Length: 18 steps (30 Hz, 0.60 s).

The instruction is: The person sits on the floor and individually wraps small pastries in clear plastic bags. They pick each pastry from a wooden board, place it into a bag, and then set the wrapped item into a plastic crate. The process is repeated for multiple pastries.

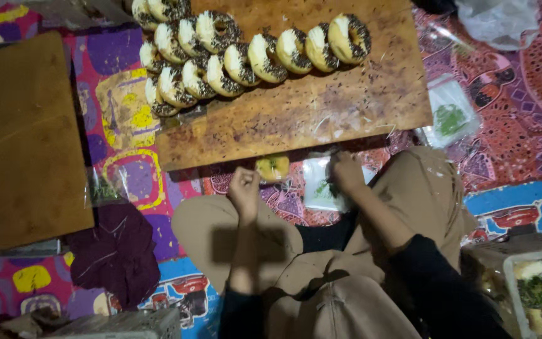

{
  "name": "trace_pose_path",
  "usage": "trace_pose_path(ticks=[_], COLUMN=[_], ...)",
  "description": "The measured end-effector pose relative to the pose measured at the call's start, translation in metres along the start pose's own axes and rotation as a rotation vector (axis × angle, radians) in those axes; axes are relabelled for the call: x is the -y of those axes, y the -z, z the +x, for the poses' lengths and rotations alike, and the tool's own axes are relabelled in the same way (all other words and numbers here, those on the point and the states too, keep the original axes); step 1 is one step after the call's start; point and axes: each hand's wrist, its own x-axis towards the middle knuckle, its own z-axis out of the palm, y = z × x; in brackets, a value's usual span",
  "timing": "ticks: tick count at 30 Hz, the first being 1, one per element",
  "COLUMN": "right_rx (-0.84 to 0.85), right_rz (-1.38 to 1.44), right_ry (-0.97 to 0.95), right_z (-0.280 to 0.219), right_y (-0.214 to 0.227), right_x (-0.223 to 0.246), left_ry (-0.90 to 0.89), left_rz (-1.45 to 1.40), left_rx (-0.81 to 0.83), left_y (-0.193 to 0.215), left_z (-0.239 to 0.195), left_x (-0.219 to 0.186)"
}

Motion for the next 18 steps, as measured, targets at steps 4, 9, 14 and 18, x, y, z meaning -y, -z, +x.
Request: trace_pose_path(ticks=[4, 9, 14, 18], right_rx=[0.655, 0.519, 0.528, -0.187], right_rz=[-0.048, -0.114, -0.169, 0.033], right_ry=[-0.130, 0.097, 0.022, -0.086], right_z=[0.006, -0.006, -0.014, 0.016], right_y=[-0.005, 0.080, 0.190, 0.242], right_x=[0.004, 0.034, 0.073, 0.062], left_ry=[-0.155, -0.343, 0.000, -0.761], left_rz=[0.595, 0.456, 0.217, 0.376], left_rx=[-0.203, -0.146, 0.523, 0.519], left_y=[-0.027, -0.054, -0.141, -0.165], left_z=[0.027, -0.040, -0.101, -0.141], left_x=[-0.022, -0.085, -0.125, -0.152])
